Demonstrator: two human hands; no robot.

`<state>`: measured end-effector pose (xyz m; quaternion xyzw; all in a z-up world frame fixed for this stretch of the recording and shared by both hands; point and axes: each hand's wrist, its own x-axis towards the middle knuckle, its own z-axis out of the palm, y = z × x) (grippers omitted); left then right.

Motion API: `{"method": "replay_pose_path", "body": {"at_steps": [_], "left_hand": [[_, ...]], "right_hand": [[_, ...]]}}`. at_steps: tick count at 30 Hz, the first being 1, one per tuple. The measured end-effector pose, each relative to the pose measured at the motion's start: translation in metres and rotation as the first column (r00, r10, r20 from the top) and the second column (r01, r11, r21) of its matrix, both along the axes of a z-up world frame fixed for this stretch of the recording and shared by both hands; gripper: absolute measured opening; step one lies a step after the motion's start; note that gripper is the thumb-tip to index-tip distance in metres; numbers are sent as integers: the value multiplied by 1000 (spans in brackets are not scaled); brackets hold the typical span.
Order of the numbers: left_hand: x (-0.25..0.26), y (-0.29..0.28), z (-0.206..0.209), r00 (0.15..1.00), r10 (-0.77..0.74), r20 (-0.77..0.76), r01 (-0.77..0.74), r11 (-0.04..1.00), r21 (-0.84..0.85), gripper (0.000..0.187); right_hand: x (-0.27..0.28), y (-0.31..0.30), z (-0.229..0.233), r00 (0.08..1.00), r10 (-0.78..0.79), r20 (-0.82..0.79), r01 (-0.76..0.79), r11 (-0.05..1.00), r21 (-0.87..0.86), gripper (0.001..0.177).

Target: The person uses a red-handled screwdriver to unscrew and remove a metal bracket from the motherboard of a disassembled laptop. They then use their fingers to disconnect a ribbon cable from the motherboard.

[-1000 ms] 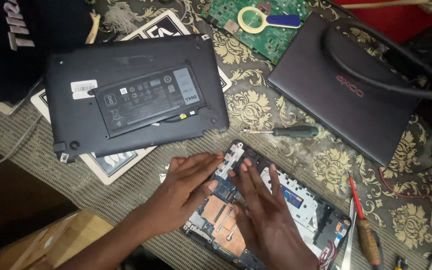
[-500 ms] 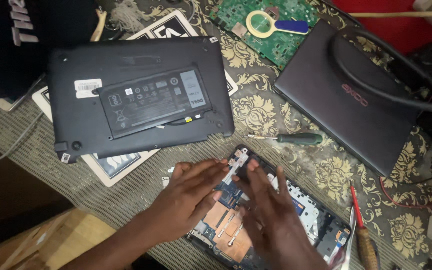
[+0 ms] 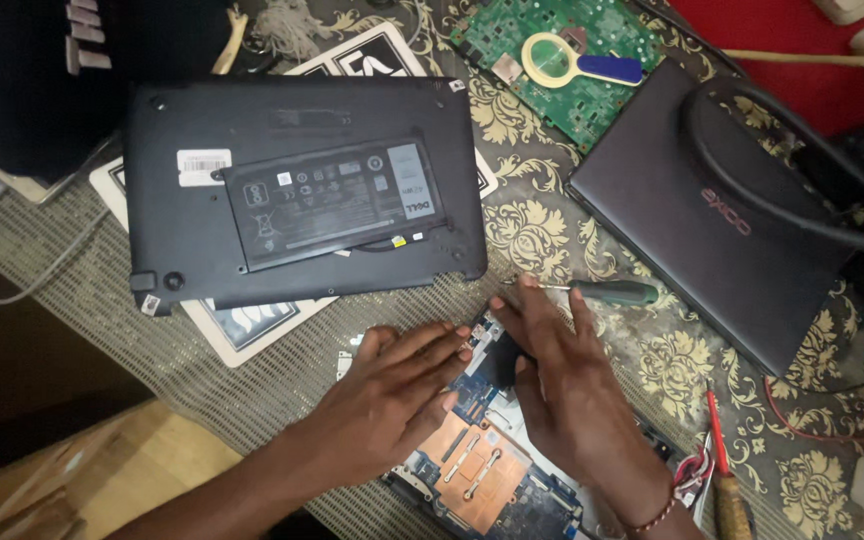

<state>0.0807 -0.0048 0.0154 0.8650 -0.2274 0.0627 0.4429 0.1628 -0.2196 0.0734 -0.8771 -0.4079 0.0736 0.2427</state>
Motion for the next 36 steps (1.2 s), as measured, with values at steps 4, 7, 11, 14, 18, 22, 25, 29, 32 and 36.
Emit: {"method": "replay_pose_path", "body": {"at_steps": [4, 7, 11, 14, 18, 22, 25, 29, 32, 36], "left_hand": [[0, -2, -1, 998, 30, 60, -34, 997, 64, 37], [0, -3, -2, 996, 46, 80, -55, 991, 121, 38], [0, -3, -4, 996, 34, 83, -44, 991, 124, 35], [-2, -3, -2, 997, 36, 66, -44, 991, 124, 37], [0, -4, 0, 997, 39, 73, -50, 987, 153, 38], [1, -5, -2, 995, 55, 80, -67, 984, 164, 36], [-1, -6, -4, 993, 64, 97, -81, 981, 178, 35], [-2, -7, -2, 991, 73, 112, -95, 974, 207, 34], [-2, -7, 0, 992, 73, 101, -94, 970, 223, 34], [-2, -9, 1, 990, 88, 110, -111, 967, 230, 34]], "right_hand": [[-1, -2, -4, 998, 23, 56, -20, 998, -56, 76], [-3, -2, -3, 976, 52, 213, -23, 990, -137, 69], [-7, 1, 12, 987, 45, 152, -31, 995, -94, 66], [-15, -4, 12, 988, 46, 146, -37, 998, -58, 65], [-25, -10, 1, 970, 107, 220, -70, 983, -169, 71], [-22, -9, 5, 972, 115, 207, -85, 986, -147, 65], [-24, -8, 6, 974, 119, 195, -91, 985, -147, 67], [-26, -10, 0, 968, 123, 218, -79, 976, -201, 72], [-26, -9, 0, 971, 117, 209, -74, 976, -204, 74], [-25, -6, 7, 975, 113, 190, -81, 983, -168, 75]]}}
